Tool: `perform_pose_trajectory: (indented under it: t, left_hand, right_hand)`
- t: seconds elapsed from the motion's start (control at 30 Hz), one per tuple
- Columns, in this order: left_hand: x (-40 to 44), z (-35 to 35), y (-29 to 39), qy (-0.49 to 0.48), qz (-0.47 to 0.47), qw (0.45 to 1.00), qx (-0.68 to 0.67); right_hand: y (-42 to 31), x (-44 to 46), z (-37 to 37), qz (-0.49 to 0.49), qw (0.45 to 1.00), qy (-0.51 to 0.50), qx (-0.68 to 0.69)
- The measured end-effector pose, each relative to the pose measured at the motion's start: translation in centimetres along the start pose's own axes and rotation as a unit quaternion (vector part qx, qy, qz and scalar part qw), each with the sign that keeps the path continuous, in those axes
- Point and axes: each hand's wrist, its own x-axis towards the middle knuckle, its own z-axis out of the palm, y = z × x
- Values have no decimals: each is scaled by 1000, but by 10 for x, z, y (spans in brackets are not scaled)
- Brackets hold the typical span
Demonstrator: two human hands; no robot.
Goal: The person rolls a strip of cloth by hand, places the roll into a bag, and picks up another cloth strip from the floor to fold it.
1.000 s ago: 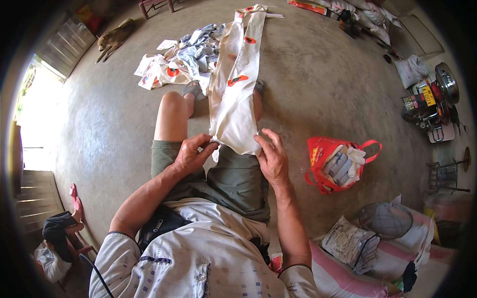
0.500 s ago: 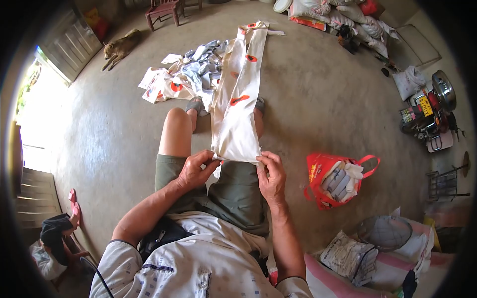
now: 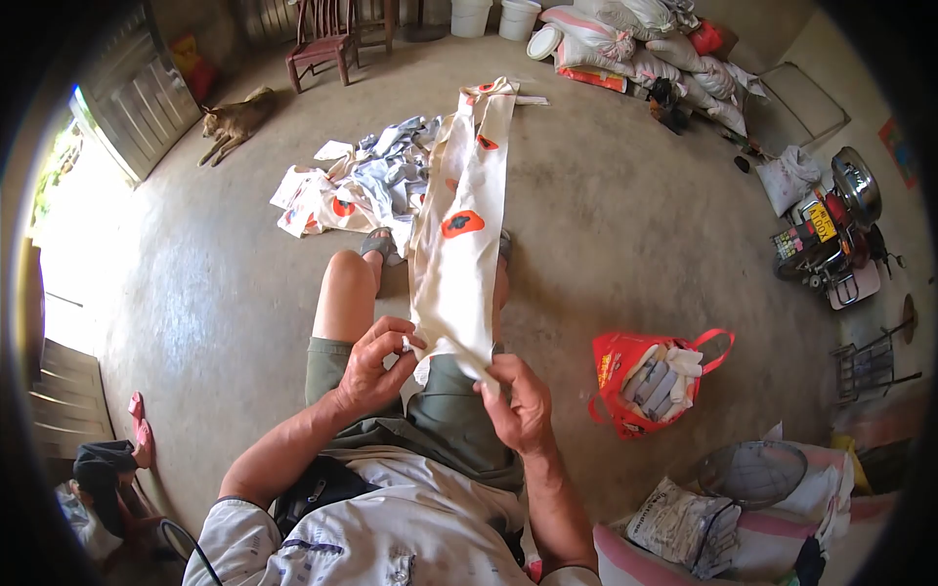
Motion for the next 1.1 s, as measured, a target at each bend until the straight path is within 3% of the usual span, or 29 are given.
perform_pose_trajectory:
  t: [0.1,0.2,0.43,0.53,0.67,0.77,0.8,0.87,0.9,0.97,1.03,1.1]
  left_hand:
    - [5,-4,21,4,49,999,8]
    - [3,-4,24,-4,27,999,-21]
    - [-2,-6,17,-52,-2,998,-48]
    - [-2,3,19,-64,-5,995,-75]
    - [-3,15,13,-100,-23,987,-122]
    - [10,37,9,-145,-154,959,-187]
    - [21,47,8,-167,-156,955,-191]
    - [49,76,18,-136,-143,917,-346]
    - [66,87,26,-121,-120,910,-377]
    - [94,104,42,-102,-109,832,-534]
    - [90,124,18,-82,-123,823,-549]
    - [74,137,6,-77,-107,849,-512]
  right_hand:
    - [-19,8,0,34,998,-34,-43]
    - [-8,2,3,79,995,42,50]
    - [1,-4,-14,65,993,98,26]
    - [-4,-2,-10,74,989,103,78]
    - [5,-1,-9,95,977,177,67]
    - [6,31,-20,99,957,221,162]
    - [7,46,-33,107,964,208,128]
    - [-13,90,-38,71,972,207,88]
    - [-41,111,-34,38,986,161,28]
    - [-77,141,-17,-65,995,68,-12]
    - [-100,149,0,-128,978,-67,-153]
    - [-101,143,22,-116,951,-193,-212]
